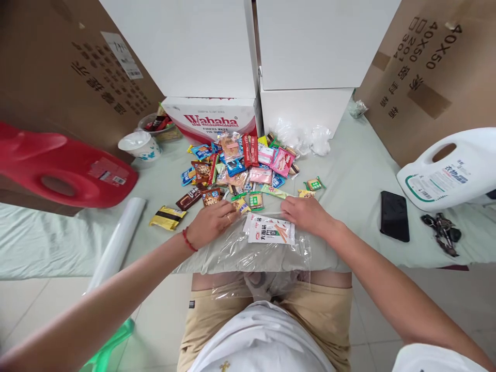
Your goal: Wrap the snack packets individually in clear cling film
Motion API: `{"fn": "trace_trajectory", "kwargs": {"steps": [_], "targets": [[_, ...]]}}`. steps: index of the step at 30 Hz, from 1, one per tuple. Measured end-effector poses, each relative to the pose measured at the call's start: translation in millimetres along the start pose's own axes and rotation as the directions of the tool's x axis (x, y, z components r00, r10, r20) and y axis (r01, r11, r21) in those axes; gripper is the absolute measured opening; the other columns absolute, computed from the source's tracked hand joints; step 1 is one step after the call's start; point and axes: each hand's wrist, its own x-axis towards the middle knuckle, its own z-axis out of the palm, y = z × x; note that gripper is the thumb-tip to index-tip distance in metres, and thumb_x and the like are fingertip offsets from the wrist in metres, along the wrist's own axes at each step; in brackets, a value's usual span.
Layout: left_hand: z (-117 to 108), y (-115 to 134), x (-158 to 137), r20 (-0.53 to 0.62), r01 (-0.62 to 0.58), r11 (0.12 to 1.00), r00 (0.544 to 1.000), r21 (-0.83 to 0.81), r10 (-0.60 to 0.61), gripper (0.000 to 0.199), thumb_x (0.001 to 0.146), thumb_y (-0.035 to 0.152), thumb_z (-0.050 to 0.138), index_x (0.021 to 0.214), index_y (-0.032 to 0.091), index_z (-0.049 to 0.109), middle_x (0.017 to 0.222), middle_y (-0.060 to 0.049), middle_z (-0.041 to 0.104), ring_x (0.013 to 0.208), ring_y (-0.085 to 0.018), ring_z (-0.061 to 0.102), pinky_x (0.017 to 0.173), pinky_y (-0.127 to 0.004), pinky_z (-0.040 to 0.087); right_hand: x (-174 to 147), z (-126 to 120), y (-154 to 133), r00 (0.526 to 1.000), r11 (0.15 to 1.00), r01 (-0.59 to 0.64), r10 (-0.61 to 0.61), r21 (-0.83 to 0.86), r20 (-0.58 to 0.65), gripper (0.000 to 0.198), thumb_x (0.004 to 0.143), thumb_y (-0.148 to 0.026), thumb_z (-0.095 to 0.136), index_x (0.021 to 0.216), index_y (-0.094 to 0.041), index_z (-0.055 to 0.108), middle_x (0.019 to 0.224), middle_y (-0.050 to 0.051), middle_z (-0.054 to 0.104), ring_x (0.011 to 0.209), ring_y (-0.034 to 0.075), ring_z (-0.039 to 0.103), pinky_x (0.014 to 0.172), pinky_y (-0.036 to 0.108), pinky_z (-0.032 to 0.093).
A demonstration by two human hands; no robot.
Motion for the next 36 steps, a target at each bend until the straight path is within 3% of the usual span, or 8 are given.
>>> {"fn": "trace_trajectory", "kwargs": {"steps": [7,10,13,17,22,26,30,36], "targets": [[18.3,36.7,-47.2,0.175,-0.137,0.987,0.973,-0.085,0.150,0.027,0.098,0.017,0.047,0.119,0.021,0.064,0.097,-0.009,0.066,0.096,-0.022,0.059,0.081,-0.035,0.046,-62.4,39.8,-29.6,0.985,0.985,0.152,-0.145,0.080,-0.089,0.030,0.104,-0.017,0.038,0.118,-0.018,0.065,0.101,0.010,0.066,0.087,0.020,0.059,0.071,0.030,0.048],[20.0,48.3,-54.1,0.208,0.000,0.989,0.978,-0.148,0.032,0.030,0.095,0.028,0.051,0.121,0.019,0.064,0.102,-0.010,0.066,0.100,-0.025,0.058,0.084,-0.040,0.046,-92.8,41.2,-48.1,0.978,0.982,0.092,-0.058,0.166,-0.202,0.030,0.102,-0.028,0.052,0.129,-0.019,0.062,0.124,0.015,0.062,0.111,0.026,0.059,0.093,0.043,0.052],[15.2,63.0,-47.4,0.251,0.167,0.977,0.959,-0.132,-0.130,0.039,0.096,0.051,0.051,0.113,0.019,0.067,0.101,-0.010,0.066,0.094,-0.026,0.059,0.080,-0.042,0.045,-121.1,49.0,-79.7,0.967,0.992,0.092,-0.070,0.082,-0.246,0.059,0.093,-0.049,0.067,0.143,-0.020,0.054,0.137,0.017,0.059,0.128,0.034,0.051,0.111,0.061,0.039],[15.6,80.1,-25.8,0.347,0.318,0.948,0.892,-0.029,-0.289,0.044,0.100,0.054,0.043,0.102,0.018,0.068,0.095,-0.010,0.067,0.088,-0.025,0.063,0.073,-0.038,0.044,-136.1,70.5,-108.0,0.961,0.994,0.094,-0.104,-0.051,-0.256,0.047,0.096,-0.020,0.061,0.143,-0.023,0.056,0.136,0.010,0.064,0.132,0.029,0.050,0.120,0.062,0.029],[20.2,82.3,-11.8,0.422,0.282,0.960,0.870,-0.003,-0.254,0.035,0.103,0.040,0.040,0.102,0.019,0.068,0.096,-0.009,0.067,0.086,-0.024,0.065,0.070,-0.035,0.044,-103.9,44.5,-88.6,0.958,0.980,0.048,0.009,0.193,-0.286,0.029,0.097,-0.011,0.055,0.117,-0.025,0.071,0.113,0.008,0.071,0.111,0.024,0.060,0.096,0.042,0.052],[18.5,75.2,-8.5,0.421,0.231,0.972,0.885,-0.030,-0.198,0.033,0.103,0.038,0.040,0.098,0.019,0.067,0.094,-0.009,0.068,0.084,-0.023,0.064,0.073,-0.036,0.046,-43.5,13.2,-52.7,0.977,0.896,-0.164,0.207,0.412,-0.060,0.024,0.099,-0.021,0.051,0.108,-0.021,0.073,0.101,0.008,0.071,0.090,0.018,0.065,0.078,0.029,0.051],[12.7,55.7,-14.4,0.364,0.190,0.961,0.925,-0.199,-0.108,0.028,0.099,0.025,0.040,0.093,0.020,0.066,0.090,-0.008,0.067,0.089,-0.024,0.062,0.082,-0.039,0.047,11.9,20.4,-29.4,0.878,0.835,-0.476,0.432,0.277,0.206,0.021,0.095,-0.021,0.054,0.097,-0.020,0.074,0.087,0.004,0.073,0.080,0.017,0.064,0.070,0.025,0.042],[8.1,60.4,-53.7,-0.056,0.197,0.857,0.966,-0.476,-0.253,0.048,0.088,0.029,0.050,0.136,0.019,0.051,0.123,-0.014,0.061,0.114,-0.030,0.056,0.097,-0.048,0.047,31.2,44.2,-28.4,0.834,0.808,-0.547,0.504,0.220,0.224,0.015,0.090,-0.019,0.057,0.091,-0.018,0.072,0.079,0.005,0.072,0.071,0.018,0.059,0.062,0.026,0.029]]}}
